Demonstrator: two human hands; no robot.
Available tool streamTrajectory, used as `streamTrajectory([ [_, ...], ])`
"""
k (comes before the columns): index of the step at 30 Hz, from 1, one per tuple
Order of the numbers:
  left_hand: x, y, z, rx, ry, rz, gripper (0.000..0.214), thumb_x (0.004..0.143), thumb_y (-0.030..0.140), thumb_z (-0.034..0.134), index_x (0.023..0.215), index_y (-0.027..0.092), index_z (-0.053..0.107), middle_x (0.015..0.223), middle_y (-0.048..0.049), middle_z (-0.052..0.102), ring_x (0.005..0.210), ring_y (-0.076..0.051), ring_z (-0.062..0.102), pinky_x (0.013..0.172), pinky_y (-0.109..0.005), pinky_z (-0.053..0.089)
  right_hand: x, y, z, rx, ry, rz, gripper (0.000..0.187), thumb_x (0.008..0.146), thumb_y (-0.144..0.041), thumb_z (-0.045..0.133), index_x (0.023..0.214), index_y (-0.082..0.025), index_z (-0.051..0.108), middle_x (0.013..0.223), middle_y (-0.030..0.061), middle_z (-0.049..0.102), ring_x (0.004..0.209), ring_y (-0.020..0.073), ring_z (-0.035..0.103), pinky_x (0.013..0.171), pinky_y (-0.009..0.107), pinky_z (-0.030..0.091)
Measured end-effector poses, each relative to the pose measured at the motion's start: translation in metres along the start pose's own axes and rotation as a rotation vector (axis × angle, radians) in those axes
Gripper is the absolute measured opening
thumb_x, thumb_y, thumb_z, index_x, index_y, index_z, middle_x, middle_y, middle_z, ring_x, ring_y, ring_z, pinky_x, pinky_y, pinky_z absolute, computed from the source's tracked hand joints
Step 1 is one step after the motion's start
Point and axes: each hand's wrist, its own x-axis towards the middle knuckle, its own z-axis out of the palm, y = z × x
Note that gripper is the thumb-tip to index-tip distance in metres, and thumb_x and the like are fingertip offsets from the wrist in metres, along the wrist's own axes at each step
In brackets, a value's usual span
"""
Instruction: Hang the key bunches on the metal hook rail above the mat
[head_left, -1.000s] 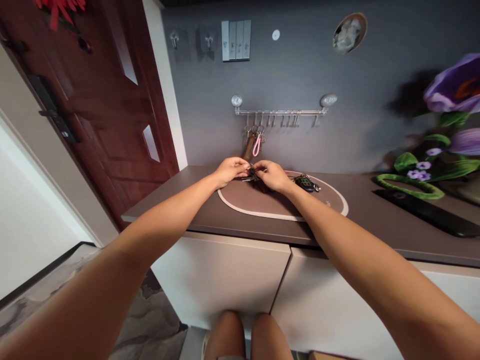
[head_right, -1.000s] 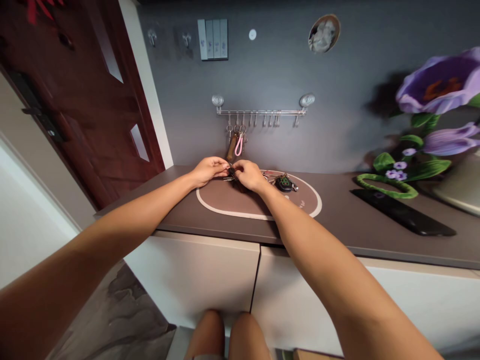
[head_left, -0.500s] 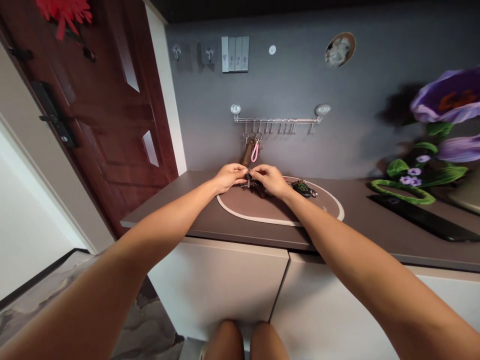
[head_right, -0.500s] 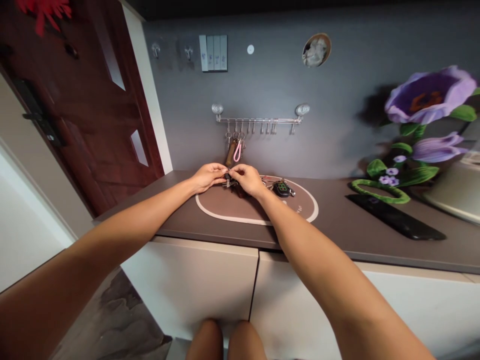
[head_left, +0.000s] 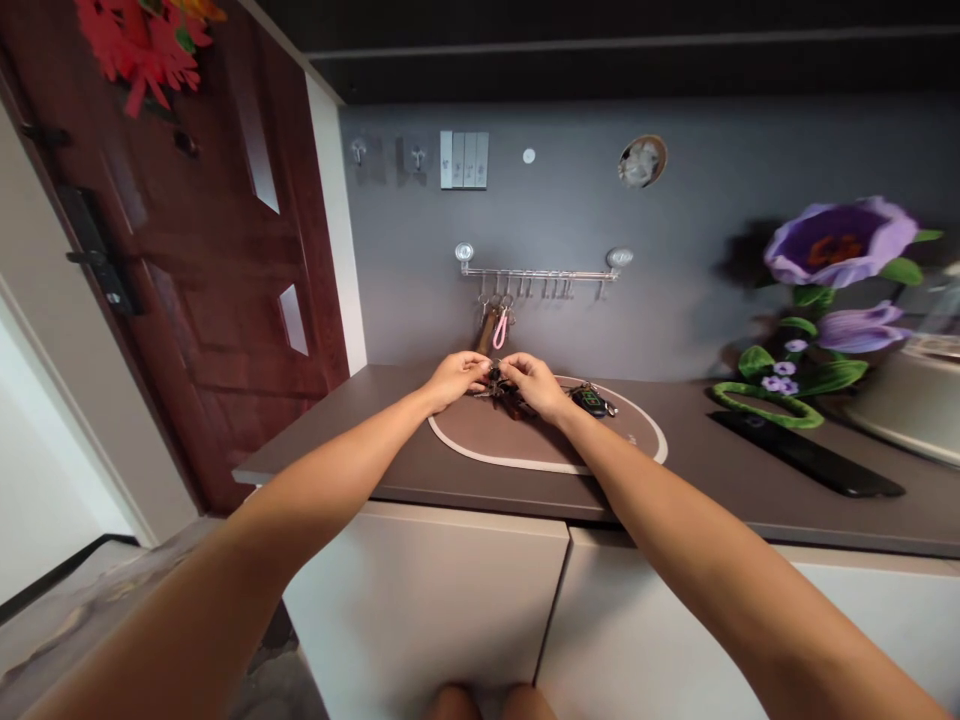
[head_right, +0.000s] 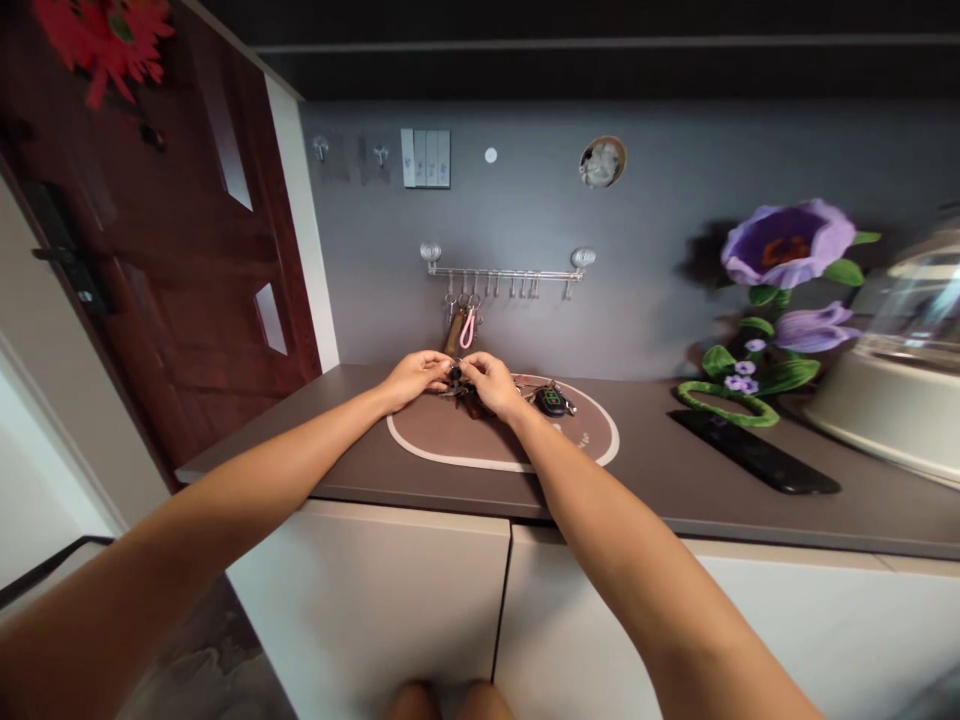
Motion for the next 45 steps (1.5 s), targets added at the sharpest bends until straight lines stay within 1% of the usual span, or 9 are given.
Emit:
streamTrajectory([
  [2,0.001,-0.002,-0.001,0.134,0.022,0.044,0.02,0.082,0.025,0.048,0.095,0.011,0.055,0.079,-0.0051,0.06,0.069,-0.01,0.058,0.066,-0.025,0.049,0.001,0.002,-0.001,0.02,0.018,-0.013,0.024,0.069,-0.04,0.056,0.073,-0.017,0.052,0.062,-0.0035,0.05,0.057,0.0081,0.043,0.059,0.023,0.037],
  [5,0.001,-0.003,-0.002,0.458,0.057,0.147,0.023,0.082,0.027,0.045,0.094,0.012,0.058,0.078,-0.0057,0.062,0.069,-0.012,0.057,0.066,-0.026,0.047,0.002,0.002,-0.003,0.068,0.059,0.001,0.024,0.07,-0.04,0.055,0.074,-0.017,0.05,0.06,-0.0043,0.046,0.056,0.0077,0.041,0.058,0.022,0.037],
  [10,-0.003,0.002,-0.002,0.786,0.064,0.302,0.024,0.081,0.025,0.042,0.089,0.015,0.062,0.083,-0.0051,0.065,0.074,-0.015,0.057,0.072,-0.026,0.043,0.014,-0.004,-0.009,0.119,0.186,0.035,0.023,0.069,-0.039,0.054,0.076,-0.018,0.051,0.072,-0.0013,0.051,0.068,0.0096,0.048,0.064,0.023,0.042],
  [13,-0.004,0.002,-0.001,0.816,0.039,0.322,0.024,0.08,0.024,0.043,0.088,0.015,0.063,0.084,-0.0049,0.065,0.075,-0.015,0.057,0.071,-0.025,0.042,0.027,-0.01,-0.016,0.125,0.243,0.021,0.022,0.069,-0.039,0.054,0.075,-0.018,0.051,0.074,-0.0008,0.053,0.068,0.0093,0.049,0.066,0.023,0.044],
  [19,-0.001,-0.002,-0.002,0.887,0.019,0.363,0.024,0.081,0.024,0.043,0.087,0.015,0.064,0.085,-0.006,0.065,0.075,-0.016,0.057,0.071,-0.026,0.042,0.062,-0.022,-0.027,0.13,0.371,0.067,0.015,0.072,-0.031,0.051,0.075,-0.016,0.051,0.068,-0.0013,0.053,0.059,0.0078,0.047,0.058,0.021,0.043],
  [22,0.0,-0.003,-0.003,0.933,0.003,0.396,0.025,0.082,0.025,0.042,0.086,0.015,0.064,0.085,-0.0068,0.065,0.078,-0.017,0.057,0.073,-0.028,0.042,0.08,-0.028,-0.029,0.115,0.437,0.096,0.01,0.074,-0.025,0.048,0.072,-0.015,0.051,0.063,-0.0018,0.051,0.055,0.007,0.045,0.054,0.02,0.04],
  [29,0.002,-0.005,-0.004,0.959,0.002,0.402,0.025,0.083,0.024,0.041,0.088,0.017,0.063,0.089,-0.006,0.064,0.083,-0.017,0.057,0.076,-0.027,0.041,0.11,-0.029,-0.03,0.068,0.538,0.1,0.013,0.075,-0.023,0.046,0.067,-0.014,0.051,0.057,-0.0016,0.051,0.052,0.0074,0.046,0.051,0.019,0.039],
  [38,0.003,-0.005,-0.005,0.964,0.0,0.4,0.025,0.082,0.023,0.04,0.091,0.017,0.063,0.092,-0.007,0.064,0.086,-0.018,0.057,0.079,-0.029,0.042,0.124,-0.024,-0.026,0.045,0.627,0.181,0.014,0.074,-0.022,0.046,0.064,-0.015,0.053,0.061,0.0013,0.058,0.056,0.01,0.055,0.053,0.021,0.041],
  [45,0.003,-0.004,-0.006,0.987,0.003,0.379,0.026,0.083,0.022,0.039,0.091,0.017,0.063,0.093,-0.0068,0.064,0.088,-0.018,0.057,0.08,-0.029,0.042,0.118,-0.017,-0.027,0.013,0.597,0.192,0.011,0.071,-0.021,0.049,0.062,-0.015,0.053,0.056,0.0,0.055,0.054,0.0096,0.052,0.05,0.02,0.04],
])
